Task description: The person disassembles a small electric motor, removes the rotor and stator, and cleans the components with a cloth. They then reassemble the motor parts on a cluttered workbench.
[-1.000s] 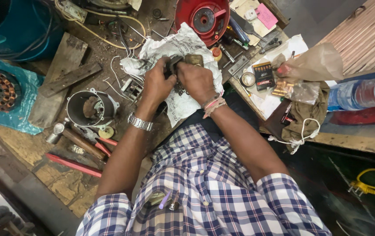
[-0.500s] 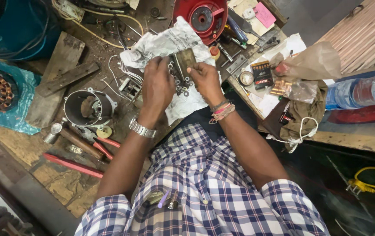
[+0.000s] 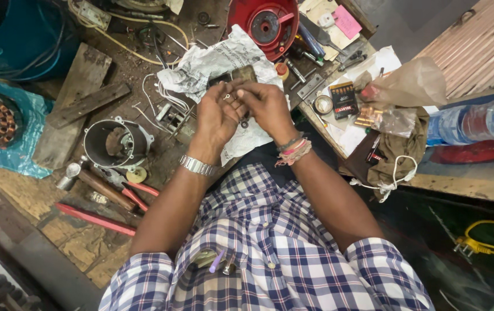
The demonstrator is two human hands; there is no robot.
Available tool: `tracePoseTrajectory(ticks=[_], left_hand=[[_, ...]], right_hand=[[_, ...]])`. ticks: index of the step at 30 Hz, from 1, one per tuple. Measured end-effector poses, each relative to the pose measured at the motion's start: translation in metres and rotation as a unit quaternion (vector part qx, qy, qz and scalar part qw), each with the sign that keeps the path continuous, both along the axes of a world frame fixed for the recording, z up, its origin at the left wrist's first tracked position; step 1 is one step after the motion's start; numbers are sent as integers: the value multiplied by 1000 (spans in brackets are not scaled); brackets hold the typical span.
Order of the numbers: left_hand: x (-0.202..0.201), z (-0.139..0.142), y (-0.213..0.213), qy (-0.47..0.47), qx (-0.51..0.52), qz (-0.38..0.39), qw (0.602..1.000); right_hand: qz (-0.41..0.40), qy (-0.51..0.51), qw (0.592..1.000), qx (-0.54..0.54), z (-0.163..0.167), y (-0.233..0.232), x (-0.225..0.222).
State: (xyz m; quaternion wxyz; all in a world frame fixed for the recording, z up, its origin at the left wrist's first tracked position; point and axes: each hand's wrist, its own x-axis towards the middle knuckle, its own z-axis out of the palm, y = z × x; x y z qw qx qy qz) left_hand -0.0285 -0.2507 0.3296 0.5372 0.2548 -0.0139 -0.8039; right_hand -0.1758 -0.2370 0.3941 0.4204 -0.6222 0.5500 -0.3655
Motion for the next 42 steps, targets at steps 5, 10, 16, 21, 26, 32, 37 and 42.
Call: tracePoseTrajectory(ticks=[5,10,16,21,26,32,37,42], left_hand=[[4,18,3,23,0,-1,1000],[7,26,8,26,-31,16,999],[12,28,5,62,-64,8,996],[8,37,7,75,-73,13,994],[7,44,10,102,-96,9,990],[2,40,10,104,-47,20,993],[3,27,13,150,-143,-2,978],[-6,26,13,77,-96,33,992]], right_hand=[[-20,-75,997,16,-1,-2,1],[-34,135,977,-160,9,5,-3],[-44,235,950,-199,26,13,2],[-4,237,945,-225,30,29,8],[-3,219,947,-236,33,34,8],[9,236,940,-246,33,37,8],[-49,175,958,-221,29,26,5],[-51,224,942,-242,28,16,12]])
